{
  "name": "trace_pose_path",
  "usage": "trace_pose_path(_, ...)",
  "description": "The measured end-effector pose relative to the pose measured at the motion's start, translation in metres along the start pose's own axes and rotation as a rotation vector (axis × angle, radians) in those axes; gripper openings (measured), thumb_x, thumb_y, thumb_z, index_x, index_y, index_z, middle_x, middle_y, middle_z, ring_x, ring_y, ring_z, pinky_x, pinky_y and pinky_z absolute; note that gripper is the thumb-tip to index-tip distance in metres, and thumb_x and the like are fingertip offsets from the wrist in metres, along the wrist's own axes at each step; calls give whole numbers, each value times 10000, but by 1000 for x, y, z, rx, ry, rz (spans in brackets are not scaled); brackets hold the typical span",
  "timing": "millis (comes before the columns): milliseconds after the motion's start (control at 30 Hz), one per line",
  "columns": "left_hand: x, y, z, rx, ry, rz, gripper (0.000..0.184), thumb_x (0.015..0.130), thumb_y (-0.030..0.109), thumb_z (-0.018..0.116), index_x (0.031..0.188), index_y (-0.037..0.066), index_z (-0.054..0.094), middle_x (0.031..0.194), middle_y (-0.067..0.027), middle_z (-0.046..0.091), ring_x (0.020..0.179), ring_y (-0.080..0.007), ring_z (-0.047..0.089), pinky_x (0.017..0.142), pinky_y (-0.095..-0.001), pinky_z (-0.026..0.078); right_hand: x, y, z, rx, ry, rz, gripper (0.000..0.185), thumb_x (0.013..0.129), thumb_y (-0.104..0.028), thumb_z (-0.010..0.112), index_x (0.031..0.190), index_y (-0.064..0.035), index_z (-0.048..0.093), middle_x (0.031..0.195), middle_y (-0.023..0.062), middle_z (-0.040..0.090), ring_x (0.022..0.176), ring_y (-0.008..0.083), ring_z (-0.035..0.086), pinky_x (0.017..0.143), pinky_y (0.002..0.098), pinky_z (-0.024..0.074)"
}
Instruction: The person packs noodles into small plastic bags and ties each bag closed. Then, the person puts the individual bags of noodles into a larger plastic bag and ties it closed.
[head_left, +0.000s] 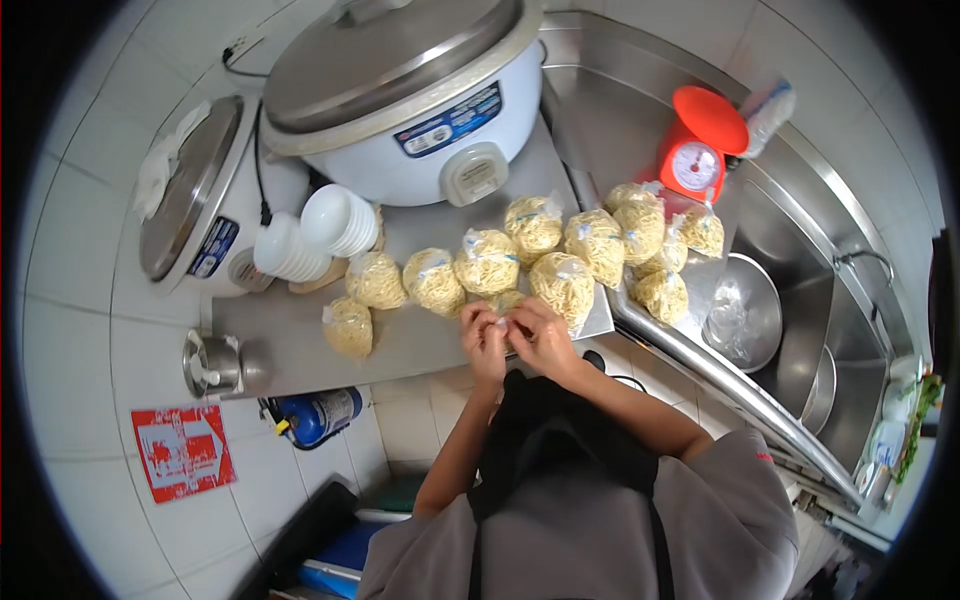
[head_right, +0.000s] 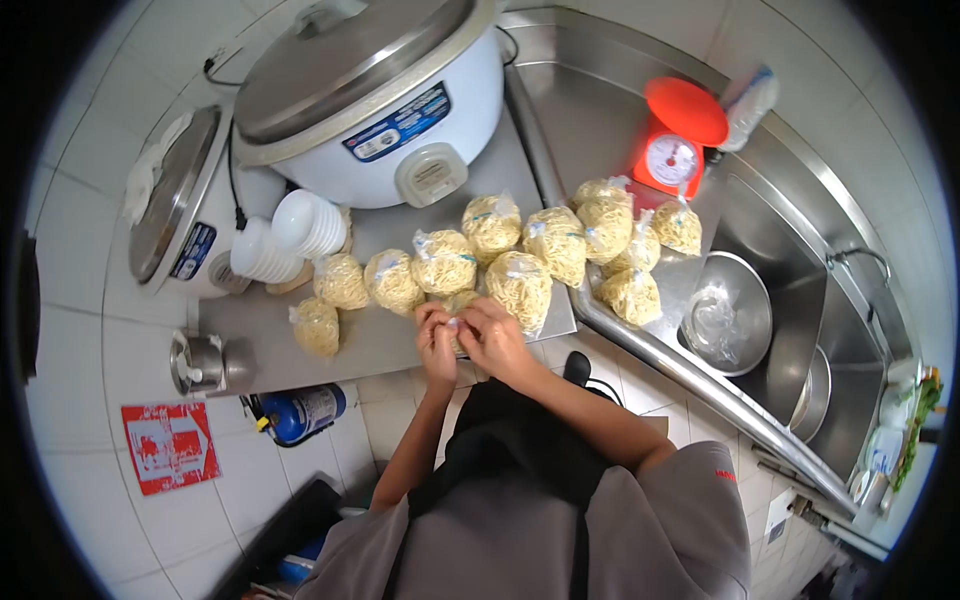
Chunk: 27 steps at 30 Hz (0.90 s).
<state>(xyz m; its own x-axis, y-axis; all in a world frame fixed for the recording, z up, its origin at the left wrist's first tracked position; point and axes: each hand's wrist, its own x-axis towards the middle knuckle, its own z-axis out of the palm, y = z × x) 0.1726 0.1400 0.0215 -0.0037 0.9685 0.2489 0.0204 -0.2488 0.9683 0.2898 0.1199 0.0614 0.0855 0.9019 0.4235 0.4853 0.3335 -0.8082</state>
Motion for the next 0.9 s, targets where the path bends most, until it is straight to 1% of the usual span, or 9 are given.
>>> trace_pose_path(100, 4, 8, 7, 129, 27, 86, 135, 797, 52, 531, 686, -25, 528, 950, -87, 461, 861, -176, 463, 754, -287, 378, 2, 5, -1, -39, 19, -79, 132, 711, -30, 620, 833, 21, 616, 852, 153, 584, 787, 314, 565, 682, 379, 476)
trace_pose_path(133, 4, 15, 8, 185, 12, 30, 180, 863, 113, 516, 753, -29, 529, 972, -99, 464, 867, -180, 460, 769, -300, 383, 3, 7, -2, -64, 11, -119, 181, 704, -13, 617, 882, 23, 618, 836, 153, 565, 788, 310, 558, 675, 370, 474)
trace_pose_path(233, 5, 20, 12, 28, 68, -86, 187, 914, 160, 474, 876, -17, 523, 1020, -114, 453, 893, -191, 458, 812, -308, 378, 2, -6, -10, -130, -37, -166, 191, 710, -47, 611, 888, 21, 619, 839, 147, 558, 784, 308, 555, 679, 376, 481)
trace_pose_path(333, 1, 19, 12, 30, 38, -69, 227, 918, 171, 464, 1050, -14, 473, 1061, -126, 443, 1003, -219, 438, 903, -324, 339, -2, -11, -7, -274, -86, -223, 151, 712, -124, 592, 752, 21, 602, 794, 132, 536, 761, 272, 543, 658, 349, 482)
trace_pose_path(433, -4, 13, 12, 279, -18, 184, 268, 914, 187, 469, 1097, -9, 465, 1100, -146, 443, 1075, -259, 414, 948, -362, 308, 10, -16, -13, -374, -110, -294, 167, 716, -161, 580, 686, 3, 571, 772, 104, 520, 753, 235, 541, 616, 321, 482)
trace_pose_path(467, -6, 9, 12, 336, -2, 248, 287, 910, 208, 454, 1085, -15, 499, 1151, -165, 434, 1154, -329, 365, 973, -467, 262, 15, -14, -12, -384, -105, -325, 163, 720, -163, 589, 699, -3, 564, 767, 97, 513, 737, 229, 539, 598, 319, 480)
trace_pose_path(500, -7, 7, 12, 404, 2, 288, 297, 902, 221, 464, 1084, -11, 499, 1151, -161, 435, 1157, -329, 365, 972, -470, 258, 19, -14, -11, -388, -101, -356, 162, 724, -166, 599, 713, -10, 557, 762, 90, 507, 722, 223, 536, 581, 318, 477)
trace_pose_path(667, 3, -13, 9, 747, -29, 468, 345, 873, 269, 495, 1098, 7, 489, 1162, -140, 438, 1184, -325, 361, 963, -475, 242, 24, -26, -32, -404, -68, -324, 164, 721, -162, 594, 746, -4, 560, 771, 91, 504, 737, 226, 533, 607, 315, 474)
trace_pose_path(900, 6, 13, 15, 759, -39, 401, 363, 890, 270, 459, 1137, 4, 462, 1183, -158, 430, 1182, -333, 356, 946, -478, 253, -19, -49, -59, -196, 160, -189, 139, 760, -88, 612, 875, -11, 601, 868, 94, 540, 817, 261, 553, 685, 334, 480)
